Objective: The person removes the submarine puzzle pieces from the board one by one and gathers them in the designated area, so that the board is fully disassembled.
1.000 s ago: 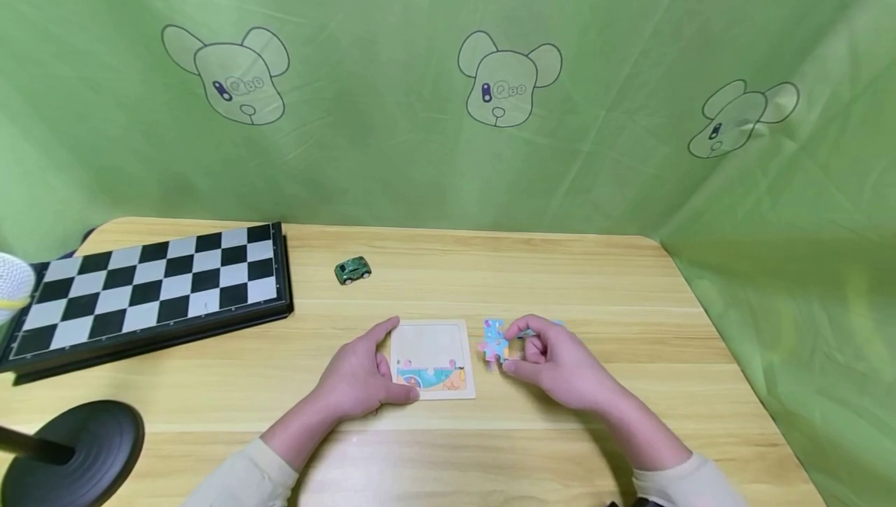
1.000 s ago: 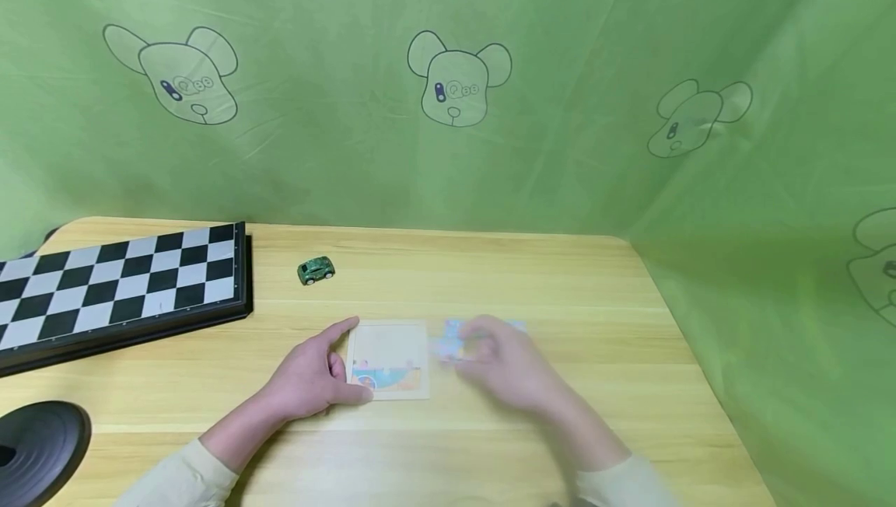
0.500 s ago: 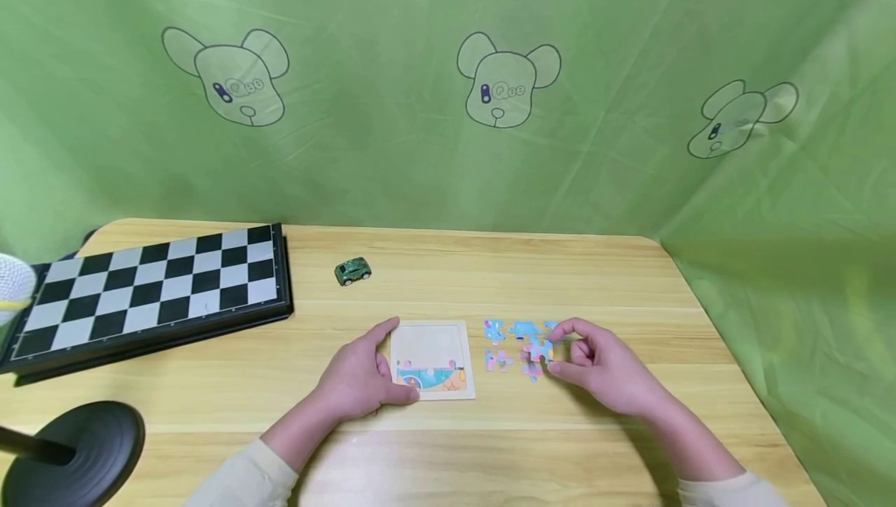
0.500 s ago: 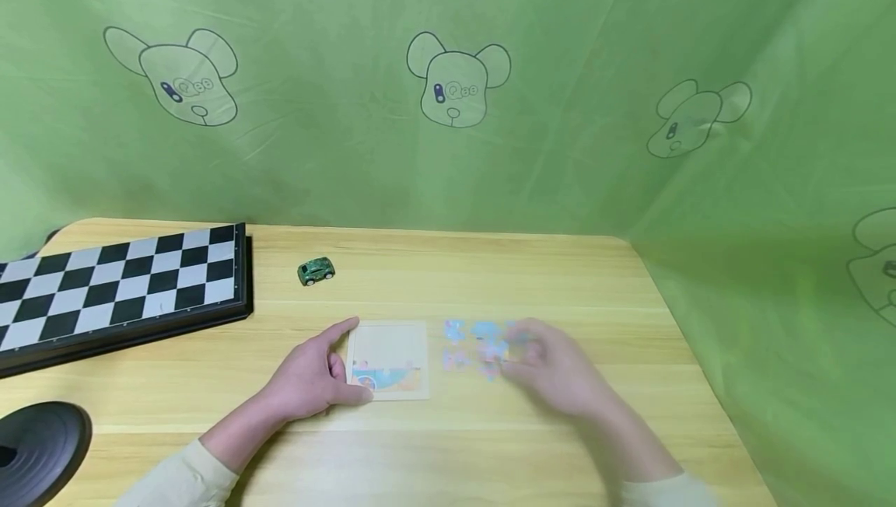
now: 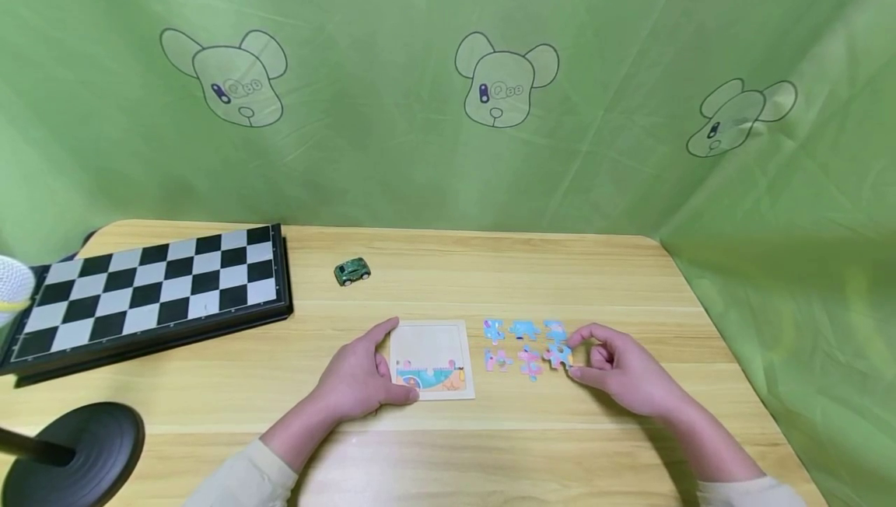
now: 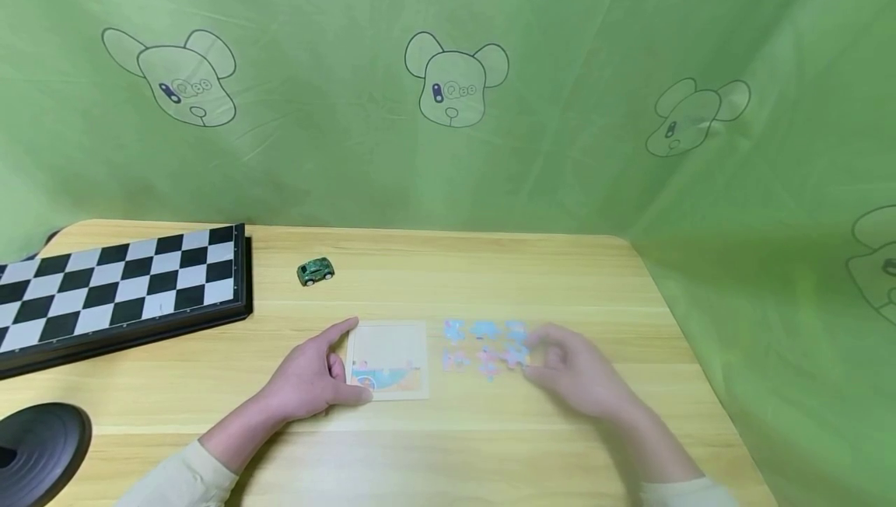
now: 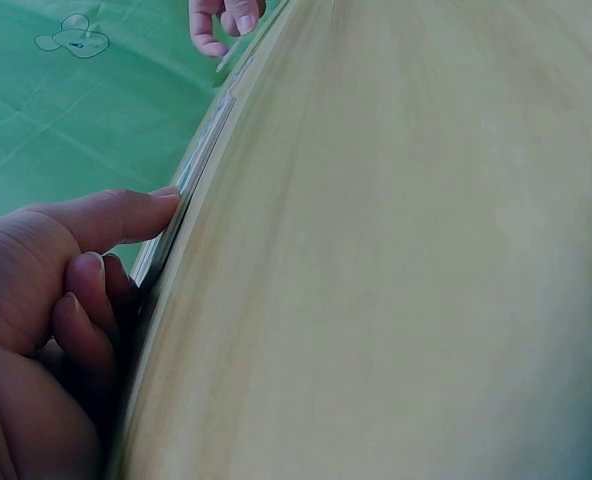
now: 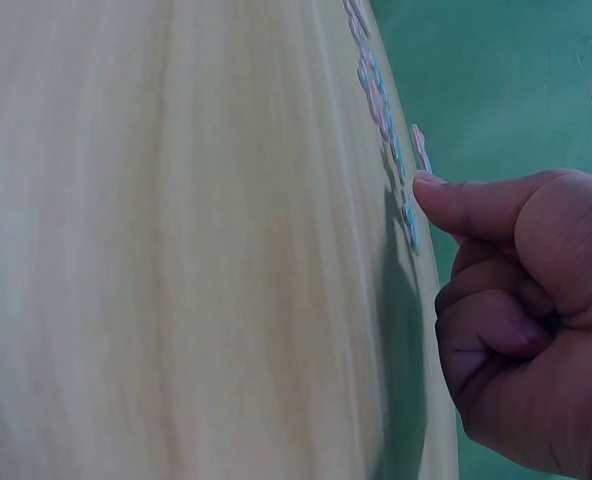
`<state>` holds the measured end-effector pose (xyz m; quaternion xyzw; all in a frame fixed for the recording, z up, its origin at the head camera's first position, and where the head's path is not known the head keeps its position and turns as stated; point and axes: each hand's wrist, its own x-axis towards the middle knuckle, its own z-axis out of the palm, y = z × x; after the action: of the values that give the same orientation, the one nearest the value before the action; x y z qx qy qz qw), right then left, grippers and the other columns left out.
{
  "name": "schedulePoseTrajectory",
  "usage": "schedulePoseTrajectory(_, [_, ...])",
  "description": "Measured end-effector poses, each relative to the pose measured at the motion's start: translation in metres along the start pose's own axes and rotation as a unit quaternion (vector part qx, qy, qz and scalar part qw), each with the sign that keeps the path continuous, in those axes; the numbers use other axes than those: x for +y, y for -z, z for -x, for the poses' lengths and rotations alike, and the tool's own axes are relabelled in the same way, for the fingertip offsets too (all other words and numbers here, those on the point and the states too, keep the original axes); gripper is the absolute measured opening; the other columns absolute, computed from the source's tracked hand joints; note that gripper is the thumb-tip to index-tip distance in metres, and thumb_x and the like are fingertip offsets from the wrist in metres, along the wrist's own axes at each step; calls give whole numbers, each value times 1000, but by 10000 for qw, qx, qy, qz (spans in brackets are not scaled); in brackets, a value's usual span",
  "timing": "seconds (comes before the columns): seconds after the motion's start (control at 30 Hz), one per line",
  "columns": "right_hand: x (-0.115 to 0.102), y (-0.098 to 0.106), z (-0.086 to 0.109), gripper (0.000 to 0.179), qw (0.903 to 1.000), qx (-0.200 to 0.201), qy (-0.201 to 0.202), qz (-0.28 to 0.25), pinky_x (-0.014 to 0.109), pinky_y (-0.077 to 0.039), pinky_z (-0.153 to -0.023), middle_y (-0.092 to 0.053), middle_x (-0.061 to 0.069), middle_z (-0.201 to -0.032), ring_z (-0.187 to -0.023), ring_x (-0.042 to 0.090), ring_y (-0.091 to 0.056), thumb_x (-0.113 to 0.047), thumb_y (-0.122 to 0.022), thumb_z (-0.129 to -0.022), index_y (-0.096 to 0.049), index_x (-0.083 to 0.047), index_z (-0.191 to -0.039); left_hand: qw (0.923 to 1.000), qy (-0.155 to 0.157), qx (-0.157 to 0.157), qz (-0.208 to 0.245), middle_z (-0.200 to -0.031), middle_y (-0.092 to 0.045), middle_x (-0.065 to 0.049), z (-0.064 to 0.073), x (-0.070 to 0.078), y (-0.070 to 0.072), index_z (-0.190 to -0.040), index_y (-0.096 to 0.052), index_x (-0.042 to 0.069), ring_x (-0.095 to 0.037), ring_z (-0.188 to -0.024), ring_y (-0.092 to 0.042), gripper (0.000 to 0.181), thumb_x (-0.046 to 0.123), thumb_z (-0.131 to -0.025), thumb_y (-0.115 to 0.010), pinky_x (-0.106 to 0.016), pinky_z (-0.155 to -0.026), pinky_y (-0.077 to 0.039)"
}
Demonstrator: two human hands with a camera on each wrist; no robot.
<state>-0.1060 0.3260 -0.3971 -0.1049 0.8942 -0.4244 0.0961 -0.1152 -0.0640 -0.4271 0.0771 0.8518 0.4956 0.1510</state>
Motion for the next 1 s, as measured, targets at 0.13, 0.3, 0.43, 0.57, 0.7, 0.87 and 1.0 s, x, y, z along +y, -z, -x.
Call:
schedulePoseTrajectory(0.13, [5,1,0,35,9999,-64,-125,-11,30,-37,-58,-36,-1,-65,-55,9,-34,-9,-80,-85,-61,-4,-114,10000,-6,-12,29,-65,-56,-3,0,-1,-1,-154,-36,9,-19,-54,-53,111,23,-62,-96,-35,-54,-42])
schedulePoseTrajectory(0.3, [10,1,-1,36,9996,-138,-247,-5,29,-39,-63,-36,-1,-65,-55,9,-35,-9,-79,-85,-61,-4,-115,10000,13,-33,4,-65,-57,-2,-1,-2,-1,-155,-35,9,-19,-54,-54,112,24,-62,-95,-35,-54,-43])
schedulePoseTrajectory(0.43, [11,1,-1,35,9994,-157,-291,-34,29,-40,-67,-36,-1,-65,-55,10,-35,-9,-79,-85,-61,-3,-115,10000,34,-35,-26,-65,-58,-2,-1,-1,0,-155,-35,9,-18,-54,-54,112,24,-62,-95,-35,-54,-43])
schedulePoseTrajectory(0.57, [12,2,-1,36,9991,-149,-383,-37,29,-40,-69,-37,0,-66,-56,10,-36,-11,-79,-85,-61,-3,-116,10000,12,-18,11,-65,-57,-2,-1,-1,0,-155,-35,9,-19,-53,-54,111,23,-62,-96,-35,-53,-43])
schedulePoseTrajectory(0.7, [10,0,-1,39,9992,-75,-380,-7,30,-40,-67,-38,0,-66,-57,11,-36,-11,-80,-85,-61,-3,-117,10000,-22,-25,47,-65,-57,-3,0,-1,0,-154,-36,9,-18,-53,-54,111,23,-62,-96,-35,-54,-43])
schedulePoseTrajectory(0.87, [0,-8,-3,38,9997,160,-134,127,29,-39,-66,-38,-2,-65,-57,10,-37,-15,-81,-85,-63,-5,-116,9998,-74,-92,183,-65,-58,-3,0,-2,1,-155,-35,8,-18,-53,-54,111,25,-63,-95,-35,-53,-43])
schedulePoseTrajectory(1.0, [-15,-20,-9,34,9998,165,74,47,29,-38,-63,-38,-2,-64,-57,9,-36,-16,-81,-85,-64,-6,-113,9988,-168,-239,399,-66,-58,-3,1,-3,4,-156,-33,8,-17,-54,-55,112,27,-64,-95,-34,-56,-45])
